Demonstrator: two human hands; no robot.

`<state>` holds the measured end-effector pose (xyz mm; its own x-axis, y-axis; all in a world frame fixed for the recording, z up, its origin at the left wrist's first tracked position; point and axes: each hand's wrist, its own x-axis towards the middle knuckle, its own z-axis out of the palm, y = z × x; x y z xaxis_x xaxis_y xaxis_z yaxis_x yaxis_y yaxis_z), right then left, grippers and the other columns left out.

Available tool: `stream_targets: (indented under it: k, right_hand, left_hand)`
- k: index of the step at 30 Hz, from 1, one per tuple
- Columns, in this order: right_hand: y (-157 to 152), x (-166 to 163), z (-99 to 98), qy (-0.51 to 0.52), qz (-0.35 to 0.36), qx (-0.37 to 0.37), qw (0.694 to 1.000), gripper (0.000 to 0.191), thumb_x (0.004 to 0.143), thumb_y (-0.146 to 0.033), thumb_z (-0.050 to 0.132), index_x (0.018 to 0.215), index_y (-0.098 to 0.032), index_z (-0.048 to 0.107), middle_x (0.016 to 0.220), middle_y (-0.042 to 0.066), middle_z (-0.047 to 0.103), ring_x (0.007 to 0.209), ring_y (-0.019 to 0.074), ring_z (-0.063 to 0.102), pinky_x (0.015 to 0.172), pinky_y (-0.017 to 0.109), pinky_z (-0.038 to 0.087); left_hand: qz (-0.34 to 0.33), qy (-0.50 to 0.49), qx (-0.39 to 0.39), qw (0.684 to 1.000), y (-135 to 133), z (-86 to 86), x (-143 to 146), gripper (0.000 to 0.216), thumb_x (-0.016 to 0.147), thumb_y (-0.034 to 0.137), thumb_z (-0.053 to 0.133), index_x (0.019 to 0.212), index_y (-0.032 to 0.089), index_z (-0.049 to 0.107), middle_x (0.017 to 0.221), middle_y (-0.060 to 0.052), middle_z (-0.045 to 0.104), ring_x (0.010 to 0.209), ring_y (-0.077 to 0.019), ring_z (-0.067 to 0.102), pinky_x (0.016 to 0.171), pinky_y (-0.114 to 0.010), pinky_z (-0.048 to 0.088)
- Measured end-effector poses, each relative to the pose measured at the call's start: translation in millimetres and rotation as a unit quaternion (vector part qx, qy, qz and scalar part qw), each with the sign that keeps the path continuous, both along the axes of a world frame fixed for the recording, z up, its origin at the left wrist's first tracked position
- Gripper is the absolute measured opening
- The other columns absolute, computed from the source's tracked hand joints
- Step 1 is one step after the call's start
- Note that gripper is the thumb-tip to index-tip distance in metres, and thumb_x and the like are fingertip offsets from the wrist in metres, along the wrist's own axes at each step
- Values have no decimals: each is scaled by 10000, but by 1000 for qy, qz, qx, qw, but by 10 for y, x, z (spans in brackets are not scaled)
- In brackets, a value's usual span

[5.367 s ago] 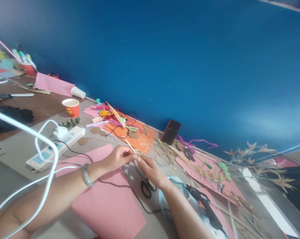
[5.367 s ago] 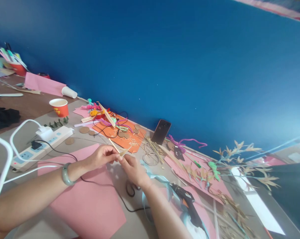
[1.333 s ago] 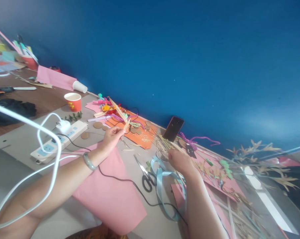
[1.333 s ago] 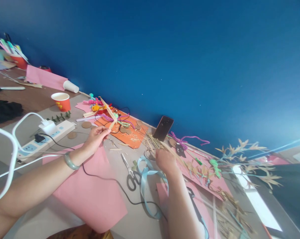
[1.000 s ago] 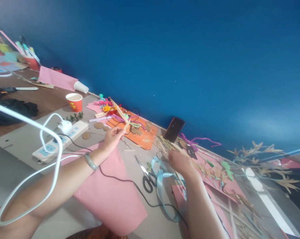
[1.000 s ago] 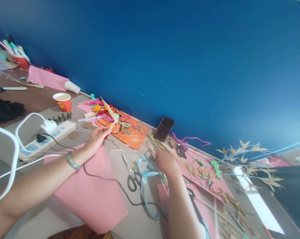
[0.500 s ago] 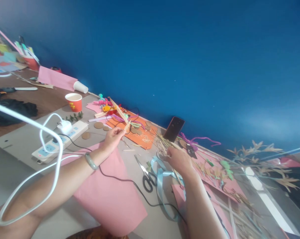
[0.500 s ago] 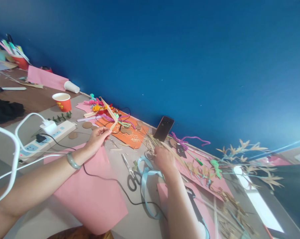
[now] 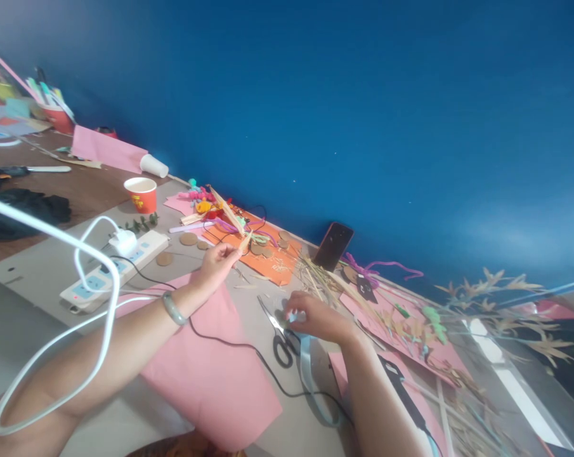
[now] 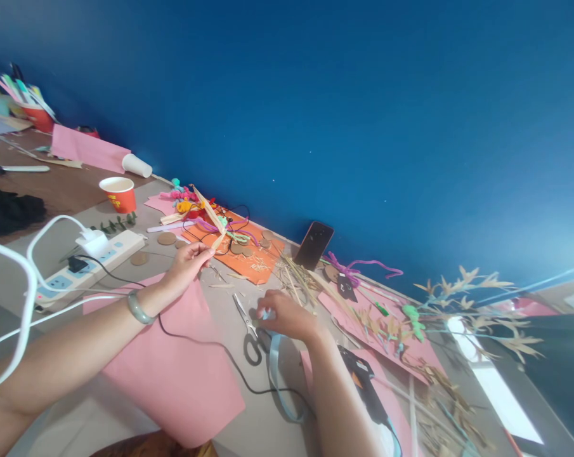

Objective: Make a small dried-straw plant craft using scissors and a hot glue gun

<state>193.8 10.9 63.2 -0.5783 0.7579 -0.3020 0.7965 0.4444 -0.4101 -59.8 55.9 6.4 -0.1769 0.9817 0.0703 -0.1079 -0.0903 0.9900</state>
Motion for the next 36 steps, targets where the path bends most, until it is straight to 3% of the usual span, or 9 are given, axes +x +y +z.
stream_targets:
  k: [4,8,12,18,27,32,36]
  right_hand:
    - [11,11,28,6,4,-12,1000,98,768,-159,582,749,-205,666,843,25,600,790,160,566,749,259,434]
    - [19,73,146,74,-16,-8,997,116,831,-229,545,757,-193,627,886,35,616,823,159,573,769,269,441]
    - [23,89,217,138,-84,-2,987,143,864,-288,498,791,-192,573,960,46,641,854,156,580,731,262,446]
    - [23,42,178,198,-192,-40,960,222,867,-404,462,792,-197,490,711,9,619,618,123,530,603,242,438]
    - [56,61,168,164,-272,93,944,241,830,-417,451,714,-210,491,540,-49,456,505,119,415,522,240,340]
    - [46,59,165,157,-289,97,940,242,808,-416,497,712,-197,532,575,-36,487,523,117,427,521,238,338]
    - [45,45,169,122,-257,66,956,178,792,-327,510,708,-186,579,650,-11,579,591,130,503,556,237,378]
  left_hand:
    - [5,1,3,1000,10,-17,2,251,687,394,689,666,163,593,520,39,535,479,-87,451,466,-212,320]
    - [-5,-7,10,1000,26,-42,-2,245,697,392,684,670,165,594,531,42,533,499,-91,473,481,-211,334]
    - [-14,-6,14,1000,31,-51,-8,236,715,382,674,681,162,596,529,42,524,500,-89,470,485,-210,334]
    - [-11,-17,9,1000,47,-78,-12,263,692,407,695,676,162,599,539,38,536,497,-91,485,480,-210,330]
    - [-6,-5,15,1000,46,-75,-15,255,706,400,682,671,162,599,538,34,540,500,-92,481,479,-211,329]
    - [-7,0,18,1000,46,-78,-16,259,711,404,677,662,162,601,531,35,536,501,-91,479,477,-208,328]
    - [-7,2,16,1000,39,-64,-14,259,704,408,682,662,165,605,528,35,533,500,-93,478,488,-214,339]
